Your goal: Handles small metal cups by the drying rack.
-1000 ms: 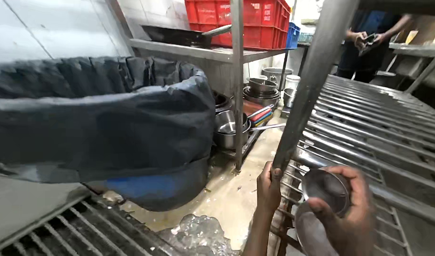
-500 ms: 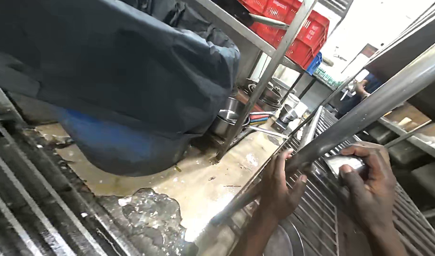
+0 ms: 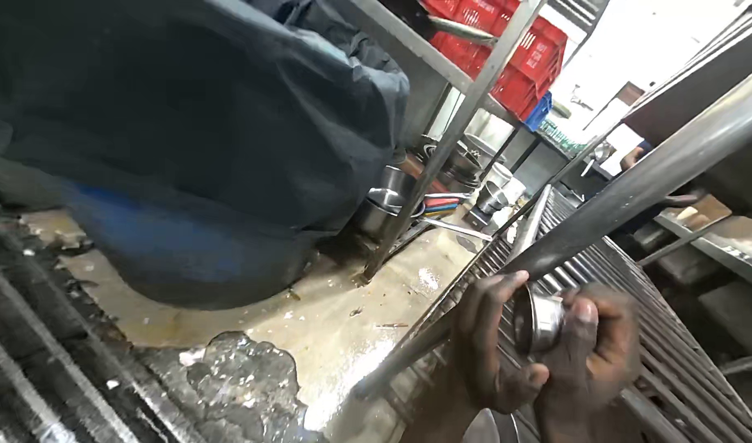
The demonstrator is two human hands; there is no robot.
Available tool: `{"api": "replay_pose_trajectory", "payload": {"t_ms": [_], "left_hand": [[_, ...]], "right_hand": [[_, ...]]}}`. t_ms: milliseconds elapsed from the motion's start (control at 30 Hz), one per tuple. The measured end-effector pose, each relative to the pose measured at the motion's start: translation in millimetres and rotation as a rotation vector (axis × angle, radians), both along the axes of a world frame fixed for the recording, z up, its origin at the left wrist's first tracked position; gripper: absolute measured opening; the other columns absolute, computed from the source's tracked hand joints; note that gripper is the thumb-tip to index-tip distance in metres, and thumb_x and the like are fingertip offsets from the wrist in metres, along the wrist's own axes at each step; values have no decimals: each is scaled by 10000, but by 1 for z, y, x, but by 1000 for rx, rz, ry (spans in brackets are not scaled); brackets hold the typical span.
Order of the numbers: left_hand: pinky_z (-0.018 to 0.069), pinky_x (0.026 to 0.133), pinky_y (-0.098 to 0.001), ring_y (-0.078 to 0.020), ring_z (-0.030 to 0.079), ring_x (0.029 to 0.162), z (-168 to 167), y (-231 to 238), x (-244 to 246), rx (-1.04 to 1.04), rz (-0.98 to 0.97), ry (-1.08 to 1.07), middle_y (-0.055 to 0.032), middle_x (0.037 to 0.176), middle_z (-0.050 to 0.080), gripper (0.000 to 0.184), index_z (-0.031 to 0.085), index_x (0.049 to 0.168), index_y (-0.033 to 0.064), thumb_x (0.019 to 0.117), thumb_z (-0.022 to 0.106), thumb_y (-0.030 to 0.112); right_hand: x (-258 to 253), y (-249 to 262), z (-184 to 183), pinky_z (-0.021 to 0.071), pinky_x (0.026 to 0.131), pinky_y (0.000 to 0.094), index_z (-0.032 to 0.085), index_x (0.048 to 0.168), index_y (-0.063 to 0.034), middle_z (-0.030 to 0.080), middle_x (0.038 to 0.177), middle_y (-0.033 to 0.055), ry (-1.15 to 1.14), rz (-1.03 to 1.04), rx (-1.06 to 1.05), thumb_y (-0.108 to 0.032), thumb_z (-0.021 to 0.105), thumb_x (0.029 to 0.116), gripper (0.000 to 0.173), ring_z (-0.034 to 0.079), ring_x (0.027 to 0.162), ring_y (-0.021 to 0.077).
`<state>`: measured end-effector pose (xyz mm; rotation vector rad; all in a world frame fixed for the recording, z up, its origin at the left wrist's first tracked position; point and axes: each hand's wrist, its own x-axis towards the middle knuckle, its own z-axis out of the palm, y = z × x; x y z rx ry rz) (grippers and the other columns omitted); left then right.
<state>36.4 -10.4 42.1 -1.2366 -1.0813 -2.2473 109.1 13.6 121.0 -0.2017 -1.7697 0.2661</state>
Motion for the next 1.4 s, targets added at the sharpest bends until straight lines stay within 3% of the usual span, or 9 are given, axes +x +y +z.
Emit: {"api": "replay_pose_trajectory", "payload": {"t_ms": [133, 233, 300, 433, 533, 667, 800, 1033, 1400], "left_hand": [[582, 883, -324, -130, 657, 1009, -10, -5, -13, -33, -87, 130, -61, 1117, 677, 768, 655, 1303, 108, 923, 489, 755], [577, 832, -372, -167, 663, 961, -17, -13, -33, -181, -24, 289, -76, 1063, 698, 895, 686, 1277, 130, 873, 374, 866], [568, 836, -395, -172, 660, 967, -19, -16, -37, -272, 2, 330, -70, 1080, 701, 927, 661, 1296, 131, 856, 354, 887], [564, 912, -397, -178, 652, 1053, -21, -17, -37, -275, 44, 276, -66, 1180, 680, 830, 610, 1321, 109, 820, 621, 771], [497, 997, -415, -209, 571, 1203, -20, -15, -36, -250, 105, 158, -54, 1317, 595, 913, 571, 1357, 163, 728, 676, 816], [454, 1110, -472, -254, 475, 1382, -21, -7, -37, -321, -114, -13, -92, 1532, 458, 1159, 363, 1542, 123, 692, 705, 833], [530, 1040, -405, -193, 575, 1279, -20, -1, -32, -400, -312, -91, -83, 1467, 536, 1278, 321, 1580, 118, 620, 742, 849], [527, 1034, -404, -161, 576, 1253, -12, 1, -18, -448, -163, -89, -66, 1422, 556, 1252, 405, 1558, 149, 605, 677, 913], [548, 934, -413, -135, 609, 1119, -1, 0, -17, -485, -183, -121, -14, 1265, 620, 1202, 418, 1557, 235, 606, 629, 941]], "right_hand": [[21, -23, -56, 548, 959, 276, 559, 1277, -2, 643, 1186, 41, 12, 264, -477, -590, 433, 1036, 648, 634, 1087, 78], [29, -23, -75, 502, 1064, 303, 425, 1444, -16, 560, 1387, 37, 2, 517, -635, -547, 550, 1001, 703, 565, 1251, 83], [28, -19, -83, 553, 1010, 328, 401, 1422, -2, 569, 1345, 62, 66, 572, -674, -469, 624, 989, 674, 602, 1201, 115], [16, -13, -94, 593, 951, 331, 472, 1345, -72, 610, 1276, 53, 252, 433, -571, -386, 732, 942, 573, 646, 1132, 131], [16, -12, -94, 600, 962, 336, 513, 1373, -61, 601, 1296, 94, 177, 233, -470, -464, 676, 965, 596, 648, 1151, 138], [25, -6, -99, 554, 1013, 314, 587, 1372, -130, 600, 1333, 84, 80, -1, -298, -526, 595, 995, 547, 596, 1245, 141], [34, 5, -89, 497, 1087, 280, 581, 1392, -230, 560, 1406, -14, 38, 13, -211, -489, 596, 1008, 463, 533, 1330, 93], [61, 21, -64, 521, 1046, 273, 583, 1400, -141, 606, 1360, 66, -188, 3, -131, -494, 615, 996, 538, 589, 1254, 99], [56, 8, -56, 483, 1031, 200, 623, 1354, -82, 605, 1292, 24, -192, -156, -99, -546, 575, 996, 588, 561, 1219, 22]]}}
